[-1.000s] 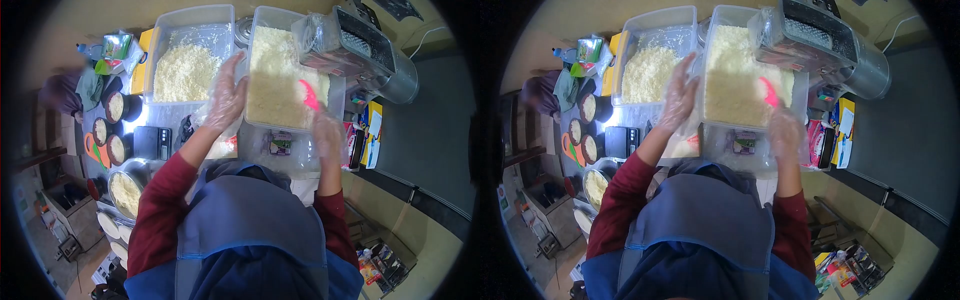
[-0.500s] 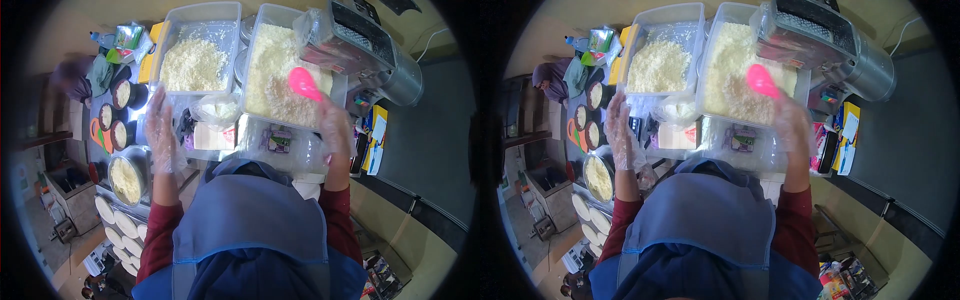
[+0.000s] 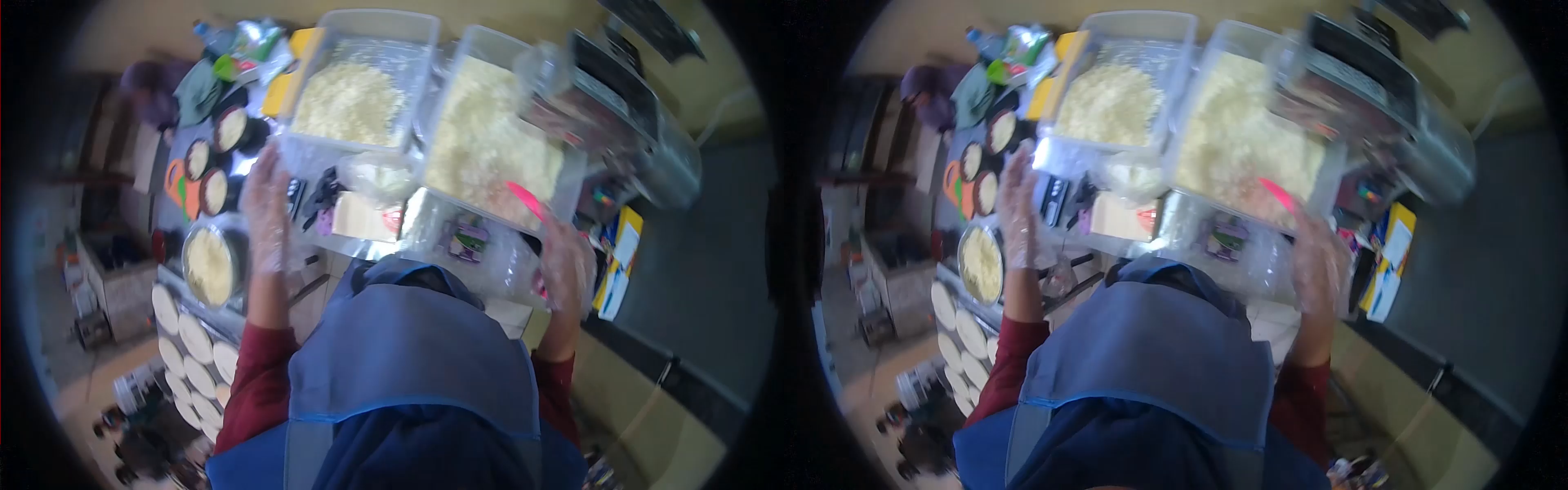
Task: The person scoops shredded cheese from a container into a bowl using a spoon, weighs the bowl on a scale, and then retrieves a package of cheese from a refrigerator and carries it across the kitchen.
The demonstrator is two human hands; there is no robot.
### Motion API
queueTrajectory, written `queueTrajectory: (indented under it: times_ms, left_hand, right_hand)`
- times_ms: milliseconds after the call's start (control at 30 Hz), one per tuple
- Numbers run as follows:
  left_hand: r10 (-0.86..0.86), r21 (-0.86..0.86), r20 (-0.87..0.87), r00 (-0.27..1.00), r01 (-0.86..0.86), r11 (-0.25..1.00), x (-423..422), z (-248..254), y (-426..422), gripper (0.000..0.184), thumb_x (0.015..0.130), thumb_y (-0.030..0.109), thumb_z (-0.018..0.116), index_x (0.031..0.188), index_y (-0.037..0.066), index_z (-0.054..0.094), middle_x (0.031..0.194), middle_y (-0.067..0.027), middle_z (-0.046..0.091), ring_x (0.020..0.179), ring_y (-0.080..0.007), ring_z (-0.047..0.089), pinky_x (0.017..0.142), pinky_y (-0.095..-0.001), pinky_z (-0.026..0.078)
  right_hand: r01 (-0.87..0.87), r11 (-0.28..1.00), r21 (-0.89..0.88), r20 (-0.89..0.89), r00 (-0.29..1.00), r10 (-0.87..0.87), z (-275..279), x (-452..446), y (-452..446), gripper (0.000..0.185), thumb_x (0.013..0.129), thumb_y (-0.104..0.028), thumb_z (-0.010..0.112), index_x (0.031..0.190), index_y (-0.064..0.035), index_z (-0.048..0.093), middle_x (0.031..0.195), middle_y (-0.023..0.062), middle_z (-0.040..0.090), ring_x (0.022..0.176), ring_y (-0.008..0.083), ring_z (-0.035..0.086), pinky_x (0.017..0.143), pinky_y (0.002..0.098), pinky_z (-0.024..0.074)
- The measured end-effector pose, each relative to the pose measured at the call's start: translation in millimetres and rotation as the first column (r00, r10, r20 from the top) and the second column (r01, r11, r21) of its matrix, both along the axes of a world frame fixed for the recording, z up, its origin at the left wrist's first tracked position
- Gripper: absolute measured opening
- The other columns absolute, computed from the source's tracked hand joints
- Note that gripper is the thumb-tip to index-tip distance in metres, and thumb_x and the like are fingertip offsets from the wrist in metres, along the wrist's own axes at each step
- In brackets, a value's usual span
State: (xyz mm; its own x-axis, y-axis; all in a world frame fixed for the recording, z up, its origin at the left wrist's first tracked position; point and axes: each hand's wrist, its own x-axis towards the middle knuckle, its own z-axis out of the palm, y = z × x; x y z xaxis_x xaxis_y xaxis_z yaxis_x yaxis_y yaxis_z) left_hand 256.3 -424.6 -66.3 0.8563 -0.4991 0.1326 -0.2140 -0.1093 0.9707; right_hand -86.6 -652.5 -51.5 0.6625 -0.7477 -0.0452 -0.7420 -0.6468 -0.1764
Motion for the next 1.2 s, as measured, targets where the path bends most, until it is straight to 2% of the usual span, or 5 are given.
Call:
queueTrajectory:
  times_ms: [367, 500, 800, 1067, 1200]
  left_hand:
    - [0.024, 0.19, 0.07, 0.997, -0.037, 0.981, -12.8, 5.9, 32.4, 0.039, 0.092, 0.019, 0.054, 0.129, 0.005, 0.051, 0.133, -0.0113, 0.049, 0.125, -0.0236, 0.046, 0.106, -0.0385, 0.034]
    - [0.128, 0.081, 0.002, 0.992, -0.128, 0.988, 2.1, -12.8, 61.1, 0.039, 0.092, 0.019, 0.056, 0.127, 0.003, 0.051, 0.135, -0.0114, 0.049, 0.124, -0.0225, 0.046, 0.106, -0.0372, 0.035]
    - [0.47, -0.104, -0.092, 0.878, -0.478, 0.872, 115.9, -37.0, 167.9, 0.042, 0.091, 0.025, 0.062, 0.128, 0.006, 0.056, 0.121, -0.008, 0.059, 0.109, -0.0141, 0.053, 0.095, -0.0288, 0.042]
    - [0.558, -0.26, -0.661, 0.502, -0.851, 0.457, 265.4, -109.9, 383.4, 0.052, 0.08, 0.016, 0.07, 0.128, 0.002, 0.052, 0.119, -0.0131, 0.055, 0.107, -0.0271, 0.055, 0.089, -0.0375, 0.048]
    - [0.515, -0.216, -0.813, 0.271, -0.962, 0.165, 301.0, -134.6, 437.4, 0.039, 0.085, 0.016, 0.064, 0.119, 0.002, 0.053, 0.121, -0.0129, 0.054, 0.115, -0.0275, 0.049, 0.094, -0.0375, 0.046]
  right_hand:
    - [0.048, 0.995, 0.083, 0.316, 0.946, -0.072, 4.7, -3.4, 1.4, 0.045, 0.092, -0.008, 0.046, 0.136, -0.0126, 0.048, 0.121, 0.0209, 0.059, 0.106, 0.0368, 0.058, 0.091, 0.0451, 0.0432]
    - [0.128, 0.983, 0.132, -0.229, 0.969, -0.095, 26.7, 8.9, -2.4, 0.044, 0.092, -0.007, 0.047, 0.136, -0.0069, 0.047, 0.123, 0.024, 0.057, 0.109, 0.038, 0.058, 0.092, 0.041, 0.0434]
    - [0.182, 0.962, 0.203, 0.182, 0.958, -0.22, 19.6, 15.2, 2.4, 0.04, 0.096, -0.008, 0.045, 0.135, -0.0073, 0.048, 0.124, 0.0211, 0.058, 0.111, 0.0302, 0.058, 0.094, 0.0381, 0.0423]
    - [0.208, 0.971, 0.119, 0.307, 0.922, -0.235, 37.3, 96.3, 41.5, 0.037, 0.099, -0.017, 0.045, 0.133, -0.003, 0.05, 0.079, 0.0105, 0.049, 0.068, 0.014, 0.043, 0.064, 0.0297, 0.0416]
    - [0.191, 0.977, 0.097, 0.092, 0.975, -0.2, 56.7, 150.0, 75.7, 0.037, 0.097, -0.017, 0.046, 0.133, -0.0077, 0.051, 0.109, 0.02, 0.063, 0.091, 0.0266, 0.06, 0.08, 0.0368, 0.046]
